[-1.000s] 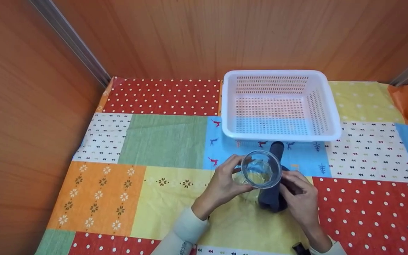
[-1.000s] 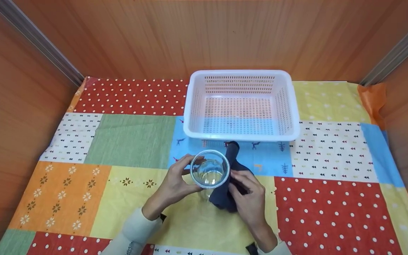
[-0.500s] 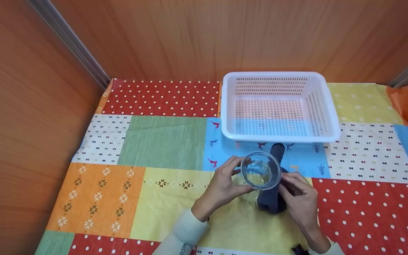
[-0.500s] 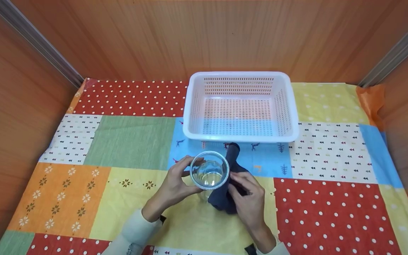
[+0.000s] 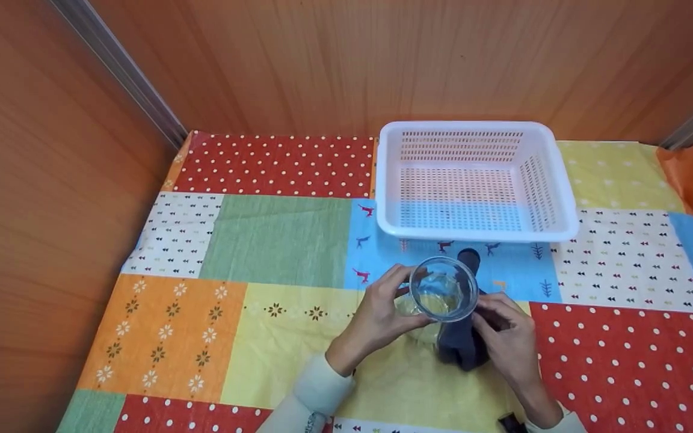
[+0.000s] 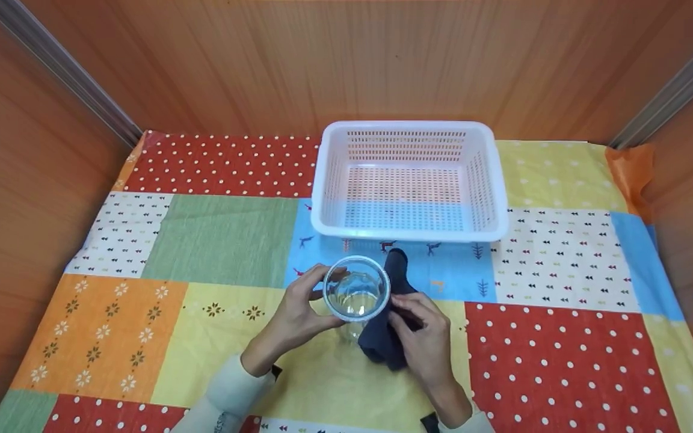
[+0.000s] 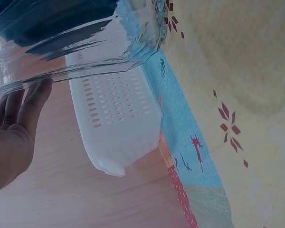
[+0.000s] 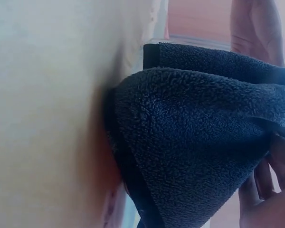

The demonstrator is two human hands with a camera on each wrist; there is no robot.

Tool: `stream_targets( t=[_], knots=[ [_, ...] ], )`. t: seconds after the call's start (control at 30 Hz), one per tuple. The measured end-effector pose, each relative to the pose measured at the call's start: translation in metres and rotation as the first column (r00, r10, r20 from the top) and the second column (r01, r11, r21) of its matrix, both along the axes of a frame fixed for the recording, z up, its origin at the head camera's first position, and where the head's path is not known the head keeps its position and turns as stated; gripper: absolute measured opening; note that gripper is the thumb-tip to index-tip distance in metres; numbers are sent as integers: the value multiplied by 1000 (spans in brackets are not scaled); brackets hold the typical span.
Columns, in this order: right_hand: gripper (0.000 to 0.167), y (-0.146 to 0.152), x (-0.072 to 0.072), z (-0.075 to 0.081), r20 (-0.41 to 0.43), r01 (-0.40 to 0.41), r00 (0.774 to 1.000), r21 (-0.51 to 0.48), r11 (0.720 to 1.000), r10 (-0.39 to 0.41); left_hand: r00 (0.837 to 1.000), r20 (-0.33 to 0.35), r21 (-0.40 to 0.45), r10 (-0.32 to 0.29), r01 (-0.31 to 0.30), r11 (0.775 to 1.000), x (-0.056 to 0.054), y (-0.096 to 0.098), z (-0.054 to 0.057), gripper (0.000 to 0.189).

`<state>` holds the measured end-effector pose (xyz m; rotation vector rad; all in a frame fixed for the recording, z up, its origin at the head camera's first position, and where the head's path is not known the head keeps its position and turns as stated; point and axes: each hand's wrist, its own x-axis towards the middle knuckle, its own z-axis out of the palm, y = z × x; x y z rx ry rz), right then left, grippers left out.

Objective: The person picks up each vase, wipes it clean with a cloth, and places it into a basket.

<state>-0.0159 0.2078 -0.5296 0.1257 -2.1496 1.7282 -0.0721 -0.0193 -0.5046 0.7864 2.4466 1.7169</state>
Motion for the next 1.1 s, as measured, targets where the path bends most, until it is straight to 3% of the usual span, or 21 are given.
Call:
stream_targets(
  t=[0.37,0.8,1.1],
  knots=[
    [33,4,-1,-6,78,0,997,22,1000,-1,1000,-12,6,-1,1,1000,0,0,-1,64],
    [37,-5,0,5,-118,-35,993,-94,995,24,1000,-7,30,-15,15,999,0,-1,-3,68],
    [37,-5,1,9,-75,-28,997,-98,995,21,1000,-27,21,-17,17,1000,0,-1,-3,69]
  ],
)
